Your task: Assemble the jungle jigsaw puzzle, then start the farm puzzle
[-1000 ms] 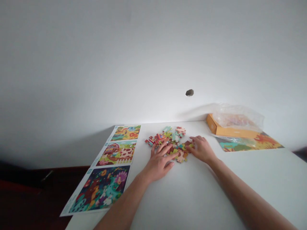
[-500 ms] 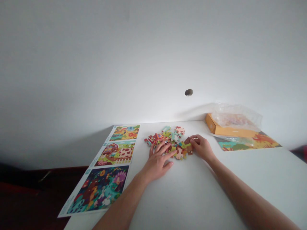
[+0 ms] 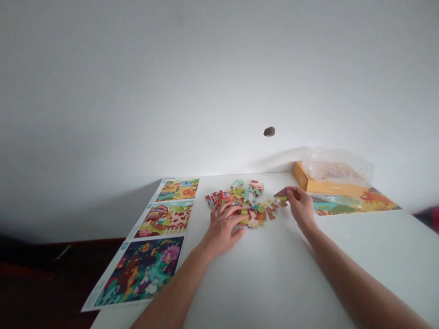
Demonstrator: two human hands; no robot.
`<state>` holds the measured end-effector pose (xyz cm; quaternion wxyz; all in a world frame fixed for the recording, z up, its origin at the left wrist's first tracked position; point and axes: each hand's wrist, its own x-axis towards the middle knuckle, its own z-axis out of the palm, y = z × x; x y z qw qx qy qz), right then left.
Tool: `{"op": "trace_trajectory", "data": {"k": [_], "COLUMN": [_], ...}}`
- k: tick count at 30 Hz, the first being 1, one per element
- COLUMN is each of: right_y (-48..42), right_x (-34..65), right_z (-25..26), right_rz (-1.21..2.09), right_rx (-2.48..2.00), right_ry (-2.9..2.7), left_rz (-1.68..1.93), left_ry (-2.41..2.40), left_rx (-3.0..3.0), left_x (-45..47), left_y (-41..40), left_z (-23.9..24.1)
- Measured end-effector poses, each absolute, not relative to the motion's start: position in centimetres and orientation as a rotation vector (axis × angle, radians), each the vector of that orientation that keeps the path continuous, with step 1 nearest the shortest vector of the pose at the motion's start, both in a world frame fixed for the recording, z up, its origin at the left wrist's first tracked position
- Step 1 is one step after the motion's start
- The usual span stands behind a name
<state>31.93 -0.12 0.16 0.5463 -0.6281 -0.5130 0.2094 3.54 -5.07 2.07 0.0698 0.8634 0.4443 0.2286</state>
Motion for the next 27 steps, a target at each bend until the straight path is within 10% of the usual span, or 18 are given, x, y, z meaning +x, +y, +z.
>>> {"op": "trace_trajectory", "data": {"k": [11,27], "right_y": [-0.5,1.1], "right_x": [31.0,33.4], "right_z": [0.3,-1.1], "right_rz": [0.214,0.382], "right_rx": [-1.750,-1.593], "right_ry": [-1.881,-1.403], "left_rz": [0.824,0.816], "left_ry": [1.404,1.418], "left_rx": [2.555,2.535], "left_x": [3.2,3.3], "left_y": [-4.4,-4.5], "left_z": [1.5,1.6]}}
